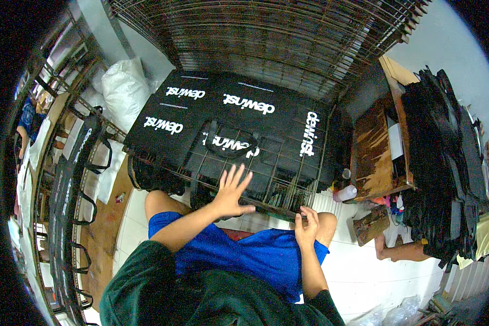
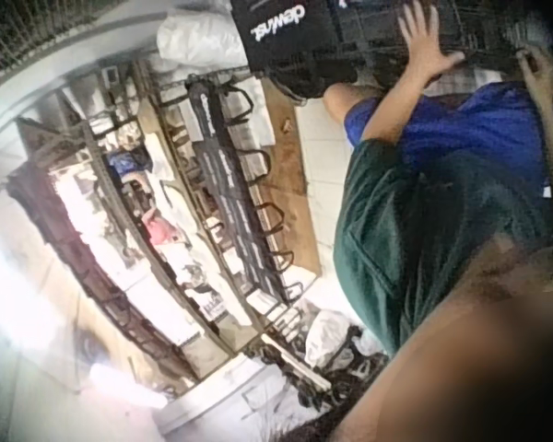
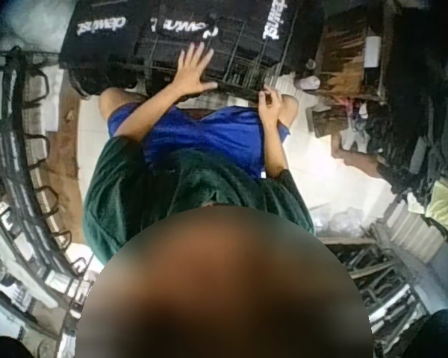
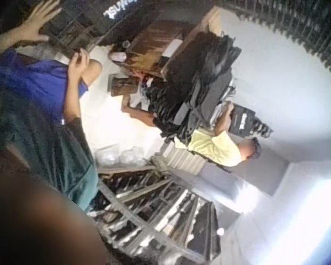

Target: The person sits on the floor and repeatedly picks up black branded bags from a nearby pile. They place each bag onto a stack on a metal rack in front of them, adjusting the position to keep the stack aligned.

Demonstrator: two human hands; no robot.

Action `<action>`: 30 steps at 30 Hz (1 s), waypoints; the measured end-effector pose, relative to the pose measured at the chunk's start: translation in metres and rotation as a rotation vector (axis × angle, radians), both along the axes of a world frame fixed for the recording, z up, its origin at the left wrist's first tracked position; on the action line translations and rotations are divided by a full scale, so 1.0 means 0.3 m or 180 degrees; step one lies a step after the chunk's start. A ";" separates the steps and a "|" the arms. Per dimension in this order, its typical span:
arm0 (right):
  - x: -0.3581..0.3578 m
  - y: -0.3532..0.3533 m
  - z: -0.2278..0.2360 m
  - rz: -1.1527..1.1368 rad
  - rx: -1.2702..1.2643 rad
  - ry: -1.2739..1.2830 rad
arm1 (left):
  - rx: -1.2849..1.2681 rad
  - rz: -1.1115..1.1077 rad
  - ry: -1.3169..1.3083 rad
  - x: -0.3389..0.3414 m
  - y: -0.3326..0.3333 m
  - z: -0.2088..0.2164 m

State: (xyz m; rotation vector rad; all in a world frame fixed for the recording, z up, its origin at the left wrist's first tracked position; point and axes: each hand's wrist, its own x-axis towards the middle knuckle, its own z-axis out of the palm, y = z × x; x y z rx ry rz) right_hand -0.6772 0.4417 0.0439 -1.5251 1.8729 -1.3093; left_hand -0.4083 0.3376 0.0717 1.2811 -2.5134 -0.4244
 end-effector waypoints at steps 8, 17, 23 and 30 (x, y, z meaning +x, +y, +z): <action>-0.022 0.020 -0.004 -0.0124 -0.0033 -0.0242 | 0.1741 -0.0963 0.1155 0.004 0.341 -0.001; -0.206 0.059 0.439 0.0089 -0.0453 -0.0217 | 0.2042 0.0044 0.0886 0.032 0.297 -0.173; -0.375 0.155 0.796 -0.0327 -0.1087 -0.0714 | 0.2232 0.0100 0.1177 0.037 0.315 -0.208; -0.608 0.219 1.109 -0.0873 -0.1787 -0.1241 | 0.2171 0.0220 0.1208 0.044 0.302 -0.206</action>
